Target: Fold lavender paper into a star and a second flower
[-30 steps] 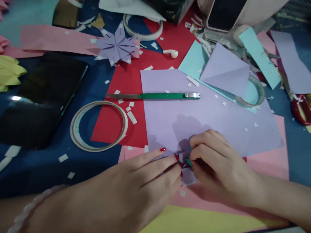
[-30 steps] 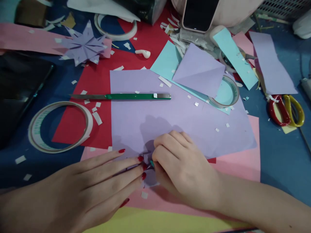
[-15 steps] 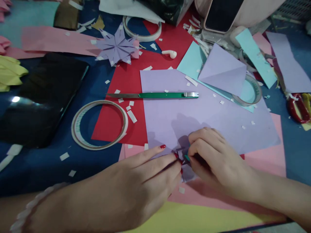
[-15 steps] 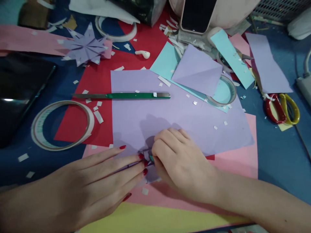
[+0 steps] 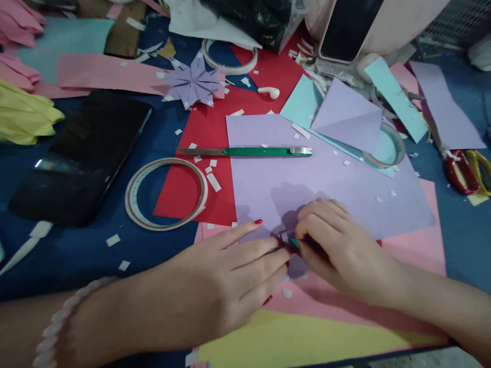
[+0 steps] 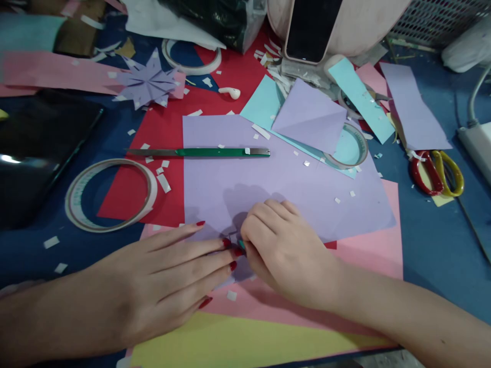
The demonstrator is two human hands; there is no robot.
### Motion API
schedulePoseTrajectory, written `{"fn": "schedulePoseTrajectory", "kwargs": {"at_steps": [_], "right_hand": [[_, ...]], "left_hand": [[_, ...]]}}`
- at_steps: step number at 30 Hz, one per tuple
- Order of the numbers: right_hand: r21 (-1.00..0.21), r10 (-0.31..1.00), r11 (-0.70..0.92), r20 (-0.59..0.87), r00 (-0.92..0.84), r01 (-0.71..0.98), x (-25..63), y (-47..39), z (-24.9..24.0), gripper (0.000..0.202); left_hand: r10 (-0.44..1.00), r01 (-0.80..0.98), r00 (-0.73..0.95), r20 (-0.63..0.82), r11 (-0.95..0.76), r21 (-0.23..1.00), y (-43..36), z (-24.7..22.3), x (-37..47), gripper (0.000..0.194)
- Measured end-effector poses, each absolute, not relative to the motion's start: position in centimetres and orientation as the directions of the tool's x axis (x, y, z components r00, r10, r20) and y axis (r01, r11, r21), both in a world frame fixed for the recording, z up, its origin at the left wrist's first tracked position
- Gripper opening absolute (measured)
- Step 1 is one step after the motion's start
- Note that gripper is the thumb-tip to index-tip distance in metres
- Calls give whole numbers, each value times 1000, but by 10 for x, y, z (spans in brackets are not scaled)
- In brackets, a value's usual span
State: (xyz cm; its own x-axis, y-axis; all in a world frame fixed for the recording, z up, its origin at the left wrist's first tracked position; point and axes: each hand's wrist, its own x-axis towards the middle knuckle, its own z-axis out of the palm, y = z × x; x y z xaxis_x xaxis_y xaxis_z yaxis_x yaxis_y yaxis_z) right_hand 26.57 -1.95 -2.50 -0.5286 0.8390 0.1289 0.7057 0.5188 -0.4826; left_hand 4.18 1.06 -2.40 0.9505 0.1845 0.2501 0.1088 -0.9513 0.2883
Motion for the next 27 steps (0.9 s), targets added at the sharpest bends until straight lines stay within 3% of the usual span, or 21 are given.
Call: {"fn": "schedulePoseTrajectory", "kwargs": {"at_steps": [7,15,20,27], "right_hand": [[-513,888,434,105,-448,741,265,-24,-23,13],[-580,931,305,16,-364,755,268,-21,-20,20],[-680,882,416,139,-451,603,279,-16,-22,18],[-631,859,476,185,-477,613,279,-18,-30,14]], "left_hand": [[142,100,955,261,-981,169,6,-26,40,25],[126,103,977,174,-985,137,4,-28,44,31],[133,108,976,171,-983,148,6,-29,44,37],[113,78,971,211,-983,168,8,-28,43,35]]}}
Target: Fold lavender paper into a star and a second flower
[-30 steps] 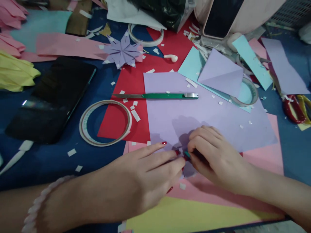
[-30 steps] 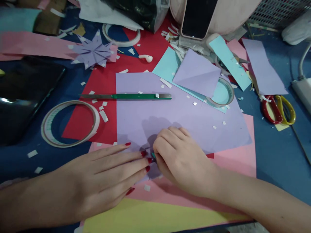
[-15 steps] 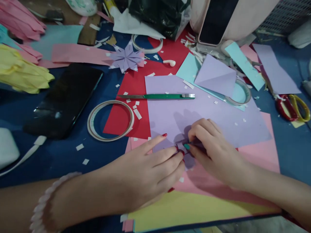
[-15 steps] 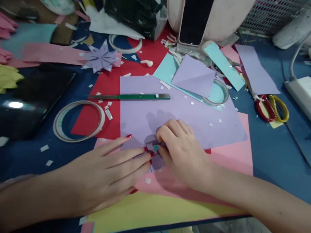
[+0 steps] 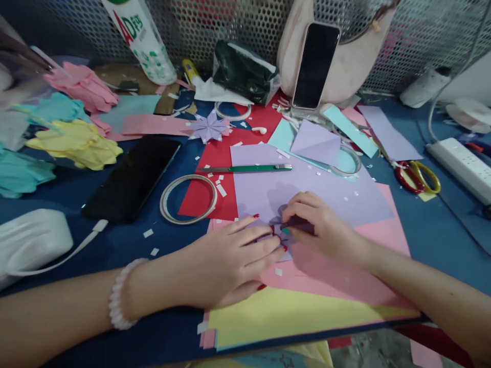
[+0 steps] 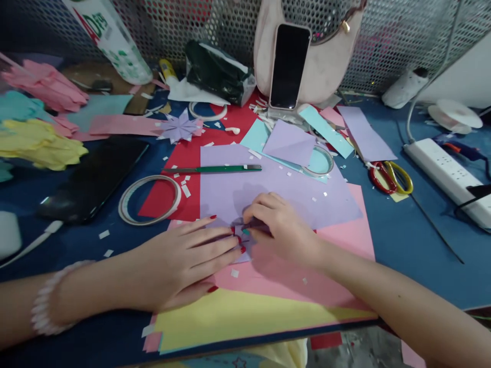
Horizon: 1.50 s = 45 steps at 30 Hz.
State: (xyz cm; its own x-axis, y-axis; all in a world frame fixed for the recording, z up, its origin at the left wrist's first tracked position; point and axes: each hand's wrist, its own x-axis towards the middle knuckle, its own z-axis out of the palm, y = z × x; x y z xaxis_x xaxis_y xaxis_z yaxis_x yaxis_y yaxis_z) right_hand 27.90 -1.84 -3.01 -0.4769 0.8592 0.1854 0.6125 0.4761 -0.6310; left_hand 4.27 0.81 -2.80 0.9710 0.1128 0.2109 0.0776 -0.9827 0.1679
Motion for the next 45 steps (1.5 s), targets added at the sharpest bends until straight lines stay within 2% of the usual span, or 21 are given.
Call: {"fn": "schedulePoseTrajectory", "kwargs": {"at_steps": [8,14,17,22,27,29,35,40,45], "right_hand": [[-628,847,477,140,-513,615,278,-22,-26,15],[-618,787,594,313,-532,515,278,-22,-27,13],[-493,721,687,365,-589,534,285,-22,-29,13],[-206,517,855,405,-754,475,295,-24,-26,19],[29,393,899,389,-833,437,295,-26,-19,29],[71,372,904,361,-855,423,294,-26,-18,30],[-4,403,905,328,-855,425,294,-24,-16,28],[-67,443,895,237,-864,441,297,-24,-14,32],[-79,462,887,181,-868,456,299,-25,-15,25]], "left_hand": [[117,87,963,244,-988,131,8,-28,41,33],[115,91,962,246,-990,107,7,-30,40,32],[118,95,968,222,-989,112,6,-32,39,34],[119,97,970,211,-989,110,5,-32,38,35],[136,110,968,212,-985,131,4,-32,38,35],[137,108,964,228,-985,135,3,-33,37,35],[158,123,963,217,-979,163,0,-33,38,37],[162,128,971,176,-974,188,1,-28,41,37],[166,128,967,194,-973,193,2,-27,41,38]]}}
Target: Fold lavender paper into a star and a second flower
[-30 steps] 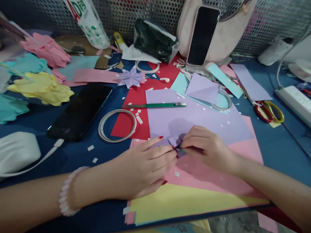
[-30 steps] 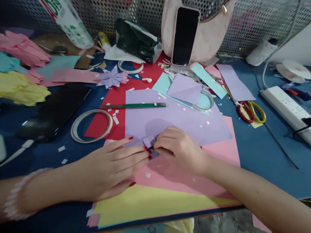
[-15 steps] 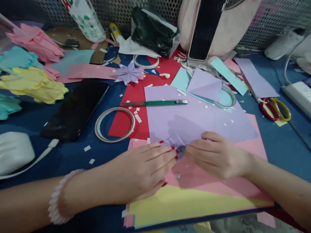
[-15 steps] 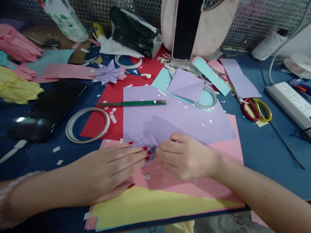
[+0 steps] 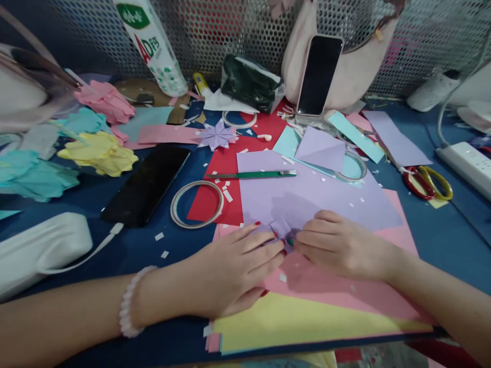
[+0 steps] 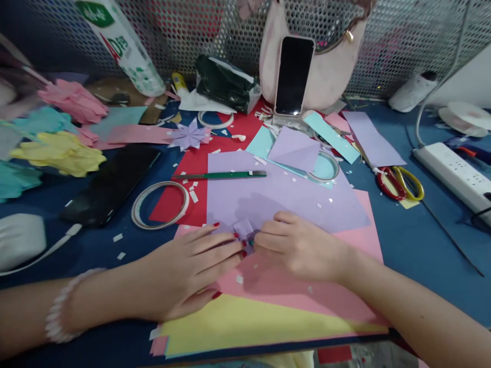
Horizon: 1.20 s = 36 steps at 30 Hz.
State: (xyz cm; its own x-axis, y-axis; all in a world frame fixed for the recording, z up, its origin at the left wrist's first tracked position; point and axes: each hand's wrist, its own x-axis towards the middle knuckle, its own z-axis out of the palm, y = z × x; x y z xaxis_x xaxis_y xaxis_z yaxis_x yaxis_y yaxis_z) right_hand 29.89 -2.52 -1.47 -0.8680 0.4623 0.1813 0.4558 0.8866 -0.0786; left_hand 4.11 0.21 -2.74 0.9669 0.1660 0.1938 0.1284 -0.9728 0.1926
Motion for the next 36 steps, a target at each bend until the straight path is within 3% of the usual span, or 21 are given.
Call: {"fn": "schedulePoseTrajectory", "kwargs": {"at_steps": [7,12,16,20,25,29,34,36], "right_hand": [[-186,546,837,203,-813,515,301,-24,-15,25],[-313,596,788,172,-785,530,304,-22,-15,22],[-327,620,765,146,-771,554,310,-21,-14,29],[-276,597,794,189,-779,541,317,-21,-13,27],[-134,506,859,361,-783,494,311,-23,-17,26],[-110,489,871,279,-826,478,303,-27,-22,23],[56,416,896,236,-878,439,302,-31,-24,22],[67,389,908,236,-891,414,301,-33,-24,24]], "left_hand": [[180,152,963,199,-977,148,-4,-26,42,40],[207,172,959,193,-967,185,-6,-21,43,41],[199,166,961,190,-970,180,-6,-20,43,40],[191,154,962,197,-970,187,-5,-21,43,40],[186,139,960,211,-966,220,-4,-23,43,39],[180,143,965,189,-970,195,-4,-24,44,43],[157,123,969,192,-977,175,-1,-22,44,42],[133,98,972,196,-979,176,1,-21,44,39]]}}
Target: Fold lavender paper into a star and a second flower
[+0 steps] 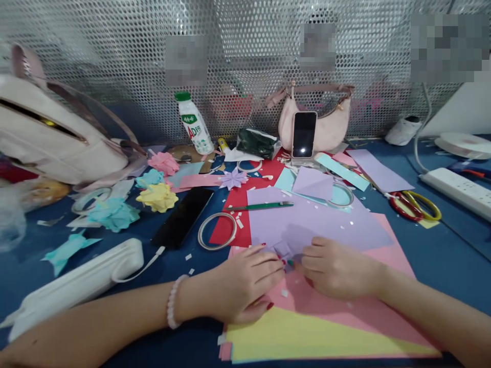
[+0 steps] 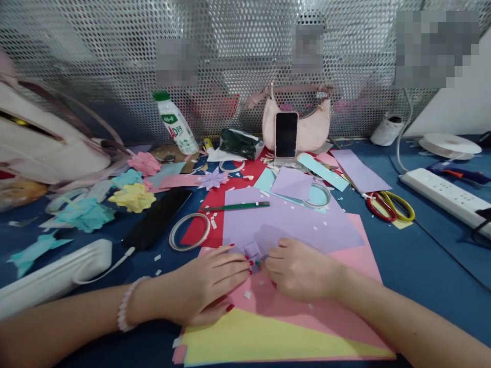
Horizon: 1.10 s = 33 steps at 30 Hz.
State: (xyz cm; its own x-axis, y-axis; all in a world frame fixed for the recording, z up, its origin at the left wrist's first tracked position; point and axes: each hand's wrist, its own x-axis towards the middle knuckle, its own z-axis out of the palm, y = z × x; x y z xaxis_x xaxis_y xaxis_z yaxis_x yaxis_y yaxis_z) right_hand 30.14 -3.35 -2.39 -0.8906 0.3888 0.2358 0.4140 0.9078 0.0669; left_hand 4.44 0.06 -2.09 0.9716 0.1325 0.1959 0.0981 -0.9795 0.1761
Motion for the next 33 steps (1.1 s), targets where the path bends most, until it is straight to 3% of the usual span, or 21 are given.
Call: {"fn": "schedulePoseTrajectory", "kwargs": {"at_steps": [6,10,17,20,26,33], "right_hand": [[-105,420,906,351,-837,410,298,-34,-24,19],[-62,450,883,392,-802,465,298,-29,-26,18],[76,368,901,389,-844,428,294,-33,-23,31],[85,374,897,380,-846,434,293,-34,-22,29],[63,406,892,325,-854,448,295,-33,-23,30],[-5,456,876,333,-825,482,293,-33,-24,23]], "left_hand": [[51,3,971,233,-979,203,3,-21,44,32],[33,-20,971,239,-977,214,3,-22,44,32],[-14,-61,972,233,-979,193,5,-26,41,31],[-13,-65,968,252,-978,199,6,-26,41,31],[139,84,958,251,-973,217,6,-27,41,36],[128,72,955,266,-975,211,6,-31,42,33]]}}
